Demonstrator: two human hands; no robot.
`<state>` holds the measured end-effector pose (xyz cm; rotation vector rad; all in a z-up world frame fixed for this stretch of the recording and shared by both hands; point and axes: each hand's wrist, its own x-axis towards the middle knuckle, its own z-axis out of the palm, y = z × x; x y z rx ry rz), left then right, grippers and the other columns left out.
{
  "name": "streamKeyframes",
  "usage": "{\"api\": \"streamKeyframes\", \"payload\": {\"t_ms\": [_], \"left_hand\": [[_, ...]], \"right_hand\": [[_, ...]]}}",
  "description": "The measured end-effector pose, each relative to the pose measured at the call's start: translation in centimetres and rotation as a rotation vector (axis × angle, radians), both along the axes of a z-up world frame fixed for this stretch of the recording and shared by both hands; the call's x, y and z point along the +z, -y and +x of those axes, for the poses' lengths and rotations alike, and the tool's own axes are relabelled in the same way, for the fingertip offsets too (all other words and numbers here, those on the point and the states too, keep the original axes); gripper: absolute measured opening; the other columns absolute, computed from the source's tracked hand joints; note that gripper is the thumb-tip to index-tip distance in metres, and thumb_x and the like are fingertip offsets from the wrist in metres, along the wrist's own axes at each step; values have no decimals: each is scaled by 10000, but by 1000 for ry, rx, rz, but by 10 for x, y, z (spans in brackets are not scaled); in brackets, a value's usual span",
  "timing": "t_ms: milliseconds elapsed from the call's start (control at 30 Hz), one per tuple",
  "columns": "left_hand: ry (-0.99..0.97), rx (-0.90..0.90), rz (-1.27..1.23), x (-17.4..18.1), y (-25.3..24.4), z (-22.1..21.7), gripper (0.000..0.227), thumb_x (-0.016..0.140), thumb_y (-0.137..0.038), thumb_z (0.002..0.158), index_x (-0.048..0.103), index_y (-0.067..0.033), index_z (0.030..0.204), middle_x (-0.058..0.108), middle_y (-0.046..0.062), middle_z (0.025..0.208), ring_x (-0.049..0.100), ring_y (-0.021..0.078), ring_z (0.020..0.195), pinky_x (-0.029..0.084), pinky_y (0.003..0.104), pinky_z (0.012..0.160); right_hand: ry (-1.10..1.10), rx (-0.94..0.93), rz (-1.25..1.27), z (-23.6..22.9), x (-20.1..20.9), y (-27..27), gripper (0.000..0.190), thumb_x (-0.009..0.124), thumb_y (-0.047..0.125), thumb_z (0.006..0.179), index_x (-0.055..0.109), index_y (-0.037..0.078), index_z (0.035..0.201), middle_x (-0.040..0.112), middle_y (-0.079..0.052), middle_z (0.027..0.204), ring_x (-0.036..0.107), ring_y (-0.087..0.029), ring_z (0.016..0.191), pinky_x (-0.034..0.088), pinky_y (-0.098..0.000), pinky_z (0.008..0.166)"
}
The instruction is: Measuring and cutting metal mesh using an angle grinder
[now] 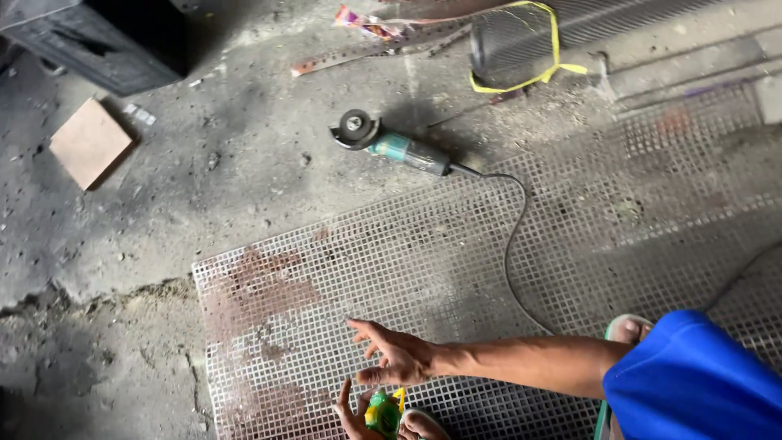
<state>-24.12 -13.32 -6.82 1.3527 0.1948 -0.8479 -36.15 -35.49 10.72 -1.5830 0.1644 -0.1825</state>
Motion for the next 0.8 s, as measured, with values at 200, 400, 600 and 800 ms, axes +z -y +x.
{"api": "streamKeyframes", "payload": {"t_ms": [200, 400, 600, 800], "left_hand": [[-224, -208, -457, 111, 67, -58, 763, 210, -623, 999, 256, -110, 1561, 442, 359, 1408, 430, 531, 1296, 357, 731, 994], [-369, -494, -833, 154, 94, -89, 788, 412, -641, 999, 270, -27, 1473, 397, 275, 1388, 414, 407, 1343, 306, 592, 1130], [-204, -682, -463, 154, 79, -90, 697, 468, -411, 995, 178, -126, 1561, 397, 297, 1512, 552, 449, 1304, 486, 507, 1073], [941, -395, 708, 49, -21, -64, 566, 673, -244, 913, 512, -68, 1426, 598, 140, 909, 550, 266, 796, 455, 383, 682]], "right_hand": [[302, -37, -528, -24, -70, -24, 851, 473, 636, 919, 394, -62, 1400, 519, -227, 1158, 614, -346, 915, 584, -460, 715], [143, -118, -593, -44, -79, 7, 436, 436, 479, 1046, 525, 65, 942, 585, -88, 759, 535, -183, 500, 473, -299, 323], [-273, -92, -676, -78, -16, 131, 339, 581, 361, 953, 498, 131, 717, 507, 17, 563, 415, -102, 358, 356, -257, 246], [-900, -545, -911, -139, -40, 337, 362, 626, 317, 961, 686, -38, 1000, 614, -162, 787, 534, -288, 608, 421, -411, 516]]}}
